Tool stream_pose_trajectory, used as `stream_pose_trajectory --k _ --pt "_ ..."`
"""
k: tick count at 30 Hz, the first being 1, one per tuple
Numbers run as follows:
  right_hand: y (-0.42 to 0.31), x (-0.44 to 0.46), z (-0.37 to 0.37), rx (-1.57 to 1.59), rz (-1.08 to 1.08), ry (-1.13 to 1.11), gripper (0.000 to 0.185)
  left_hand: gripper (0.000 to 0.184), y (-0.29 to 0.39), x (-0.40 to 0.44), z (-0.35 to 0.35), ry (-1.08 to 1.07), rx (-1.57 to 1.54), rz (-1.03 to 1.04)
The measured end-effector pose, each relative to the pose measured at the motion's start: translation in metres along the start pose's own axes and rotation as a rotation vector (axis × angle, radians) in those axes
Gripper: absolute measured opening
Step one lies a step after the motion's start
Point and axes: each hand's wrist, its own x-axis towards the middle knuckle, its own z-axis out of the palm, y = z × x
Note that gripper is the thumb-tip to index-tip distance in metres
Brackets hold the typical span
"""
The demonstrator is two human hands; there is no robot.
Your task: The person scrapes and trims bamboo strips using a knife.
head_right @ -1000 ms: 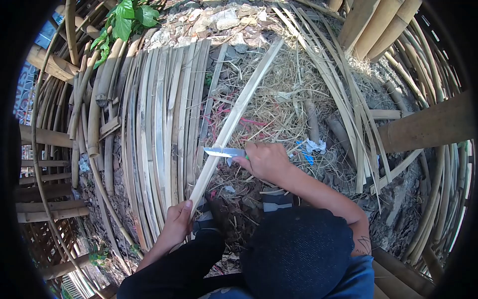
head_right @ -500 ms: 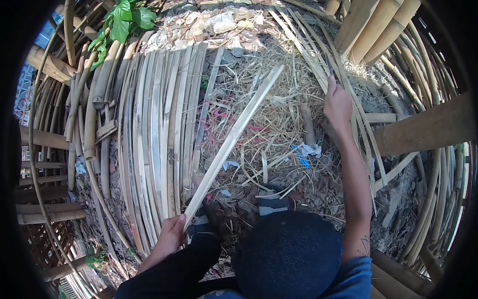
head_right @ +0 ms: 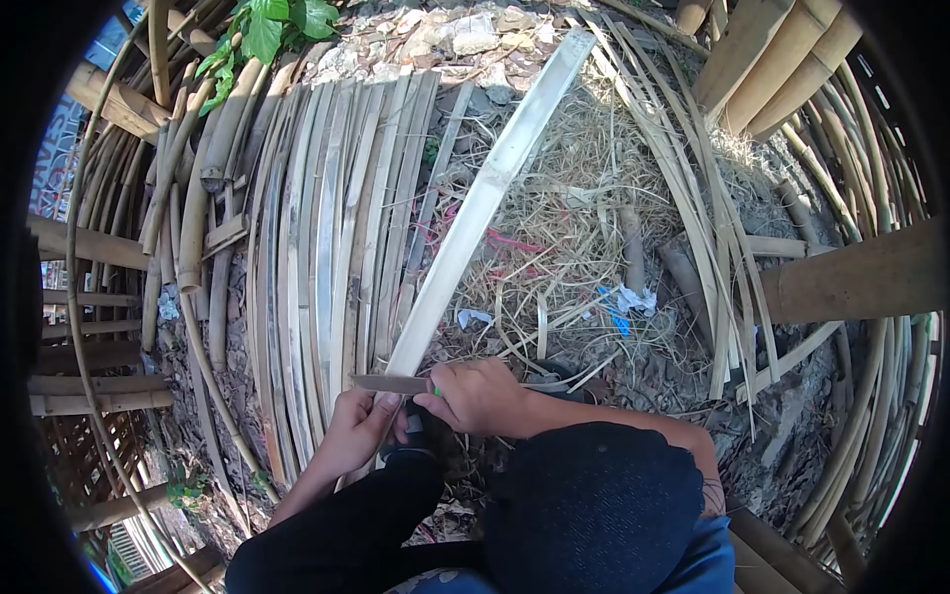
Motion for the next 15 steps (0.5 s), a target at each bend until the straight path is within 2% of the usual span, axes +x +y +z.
stream_pose_trajectory --k 6,14,15 --pt "0.02 -0.001 -0.009 -0.333 -0.068 0.017 0.042 0.023 0.002 -0.003 0.001 -0.006 0.069 0.01" --pt "0.043 0.002 -0.034 -0.486 -0.115 0.065 0.044 0.02 0.005 -0.004 -0.002 -0.005 0.15 0.014" --pt "0.049 0.001 -0.039 -0.511 -0.036 0.077 0.043 0.02 0.005 -0.006 -0.002 0.013 0.131 0.011"
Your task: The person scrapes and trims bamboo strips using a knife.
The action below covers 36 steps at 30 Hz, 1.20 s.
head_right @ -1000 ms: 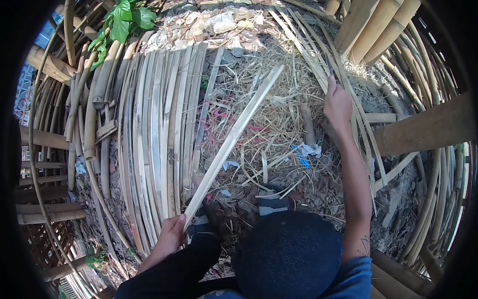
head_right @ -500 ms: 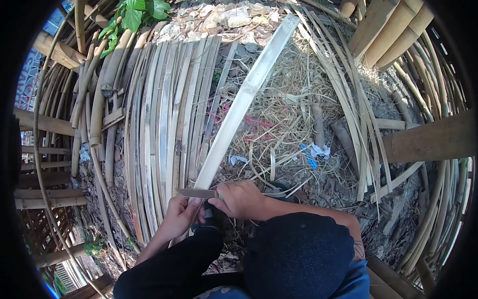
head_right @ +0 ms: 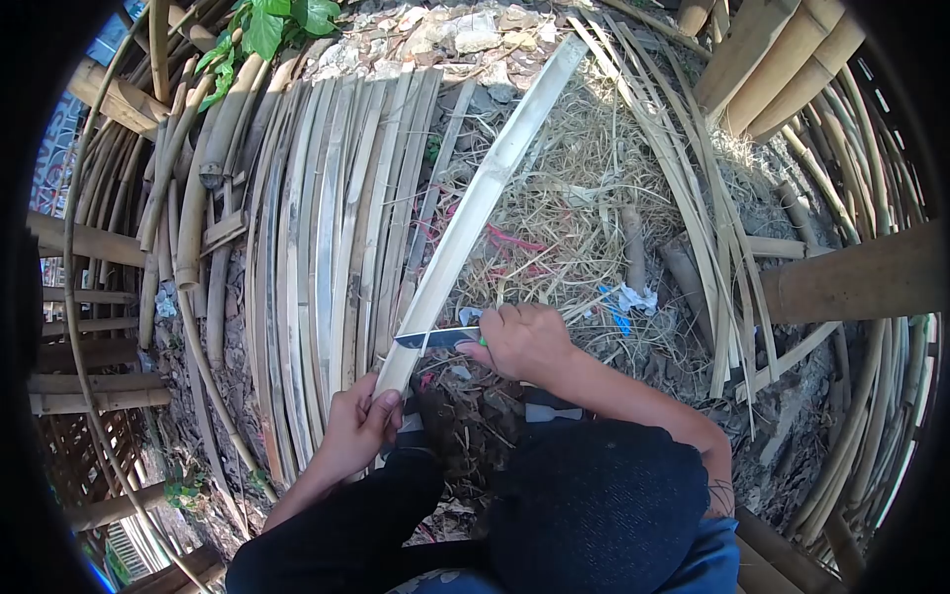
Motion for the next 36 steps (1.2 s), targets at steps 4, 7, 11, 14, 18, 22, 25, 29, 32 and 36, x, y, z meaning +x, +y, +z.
stream_pose_trajectory --k 4,7,11,14,18,22,25,29,32,36 --pt "0.062 0.015 -0.021 -0.038 0.524 -0.024 0.041 0.02 -0.015 -0.007 -0.004 0.013 -0.008 -0.056" --pt "0.085 0.011 -0.024 -0.135 0.333 0.047 0.043 0.019 -0.012 -0.007 -0.007 0.021 0.012 -0.053" --pt "0.039 0.016 -0.013 0.195 0.362 0.087 0.039 0.019 -0.005 0.007 -0.008 0.018 -0.089 -0.095" --pt "-0.018 0.008 -0.005 0.517 0.301 -0.031 0.036 0.019 -0.01 0.021 -0.016 -0.037 -0.19 -0.014" --pt "-0.057 0.006 0.037 1.192 0.743 0.096 0.034 0.039 -0.008 0.038 -0.027 -0.252 -0.428 -0.025" --pt "-0.051 0.033 0.033 1.608 0.983 0.291 0.023 0.077 -0.022 0.069 -0.025 -0.598 -0.593 0.036" --pt "-0.053 0.049 0.031 1.51 1.1 0.52 0.024 0.092 -0.016 0.078 -0.025 -0.733 -0.612 0.065" --pt "-0.01 0.042 0.019 1.476 1.06 0.567 0.019 0.101 -0.031 0.089 -0.037 -0.498 -0.485 0.031" --pt "0.01 0.043 0.0 1.429 1.057 0.58 0.021 0.103 -0.054 0.095 -0.057 -0.693 -1.09 0.027" --pt "0.029 0.033 0.009 1.293 1.072 0.66 0.02 0.1 -0.036 0.096 -0.062 -0.205 -1.363 -0.09"
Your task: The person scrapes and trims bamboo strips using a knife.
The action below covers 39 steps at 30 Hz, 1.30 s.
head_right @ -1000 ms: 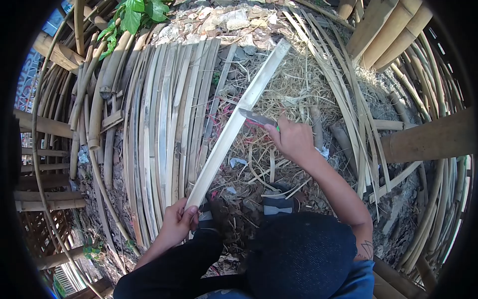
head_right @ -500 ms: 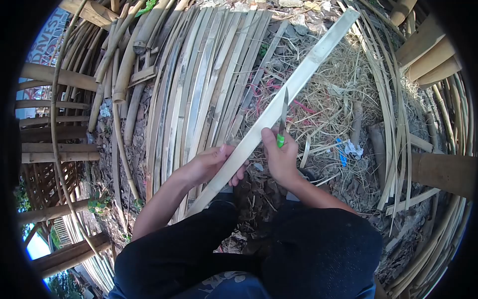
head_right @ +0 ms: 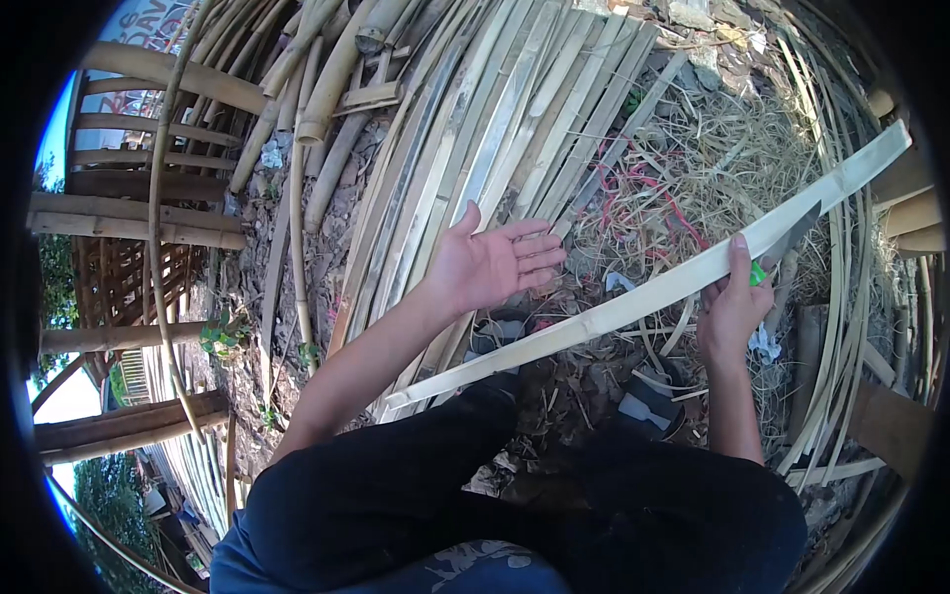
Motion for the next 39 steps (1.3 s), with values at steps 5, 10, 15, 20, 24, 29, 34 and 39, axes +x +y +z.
stream_pose_trajectory --k 5,10,15,20,24,29,34,39 --pt "0.007 -0.001 -0.006 0.005 0.005 0.063 0.02 0.079 0.015 0.016 -0.001 0.2 -0.323 0.292" --pt "0.009 -0.002 -0.011 -0.018 -0.003 0.045 0.02 0.073 0.013 0.019 0.003 0.237 -0.292 0.362" --pt "0.014 -0.002 -0.018 -0.023 -0.002 0.001 0.023 0.061 -0.015 0.0 0.026 0.06 0.237 0.435" --pt "0.013 -0.004 -0.016 -0.051 0.018 0.029 0.021 0.06 -0.025 -0.015 0.038 -0.135 0.595 0.536" --pt "0.013 -0.002 -0.017 -0.043 0.026 0.031 0.022 0.06 -0.031 -0.021 0.045 -0.054 0.299 0.351" --pt "0.011 -0.004 -0.015 -0.041 0.029 0.04 0.023 0.059 -0.035 -0.024 0.041 0.155 -0.218 0.113" --pt "0.013 -0.005 -0.018 -0.058 0.034 0.003 0.02 0.058 -0.038 -0.025 0.038 0.148 -0.221 0.094" --pt "0.012 -0.009 -0.012 -0.081 0.045 0.034 0.021 0.057 -0.045 -0.029 0.038 0.092 0.006 0.184"
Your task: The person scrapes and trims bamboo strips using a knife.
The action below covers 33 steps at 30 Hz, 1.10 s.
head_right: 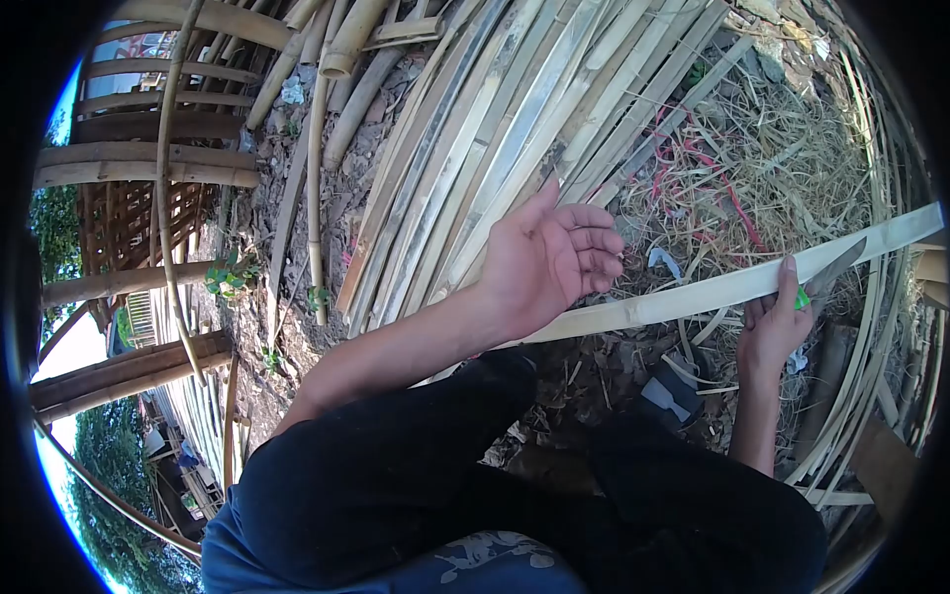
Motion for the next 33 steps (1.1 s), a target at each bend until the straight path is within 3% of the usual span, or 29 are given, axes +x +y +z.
stream_pose_trajectory --k 2,4,8,15,23,27,29,31,33 --pt "-0.001 -0.001 0.002 0.003 0.002 0.003 0.021 0.056 -0.009 -0.005 -0.002 -0.082 0.137 0.072" --pt "-0.002 -0.002 0.002 -0.008 0.011 0.011 0.02 0.045 -0.02 -0.015 -0.001 -0.289 0.65 0.338" --pt "0.004 0.003 -0.007 0.003 0.02 -0.023 0.025 0.026 -0.03 -0.033 0.009 -0.469 0.843 0.371" --pt "0.001 -0.001 -0.001 -0.024 0.0 0.004 0.024 0.028 -0.039 -0.047 0.012 -0.613 1.067 0.469" --pt "0.003 0.001 -0.002 -0.034 0.014 0.02 0.021 0.029 -0.056 -0.057 -0.001 -0.755 1.16 0.17" --pt "0.01 0.002 -0.007 -0.023 0.012 -0.025 0.021 0.033 -0.051 -0.061 0.0 -0.975 1.407 0.008" --pt "0.003 -0.002 0.0 -0.019 0.028 -0.018 0.021 0.032 -0.03 -0.053 0.007 -0.892 1.214 -0.117" --pt "0.005 -0.003 -0.001 0.01 0.047 -0.032 0.021 0.03 -0.014 -0.039 -0.002 -0.523 0.791 0.028" --pt "0.001 -0.005 0.003 0.014 0.07 -0.032 0.023 0.032 0.004 -0.01 -0.025 -0.303 0.697 0.29"
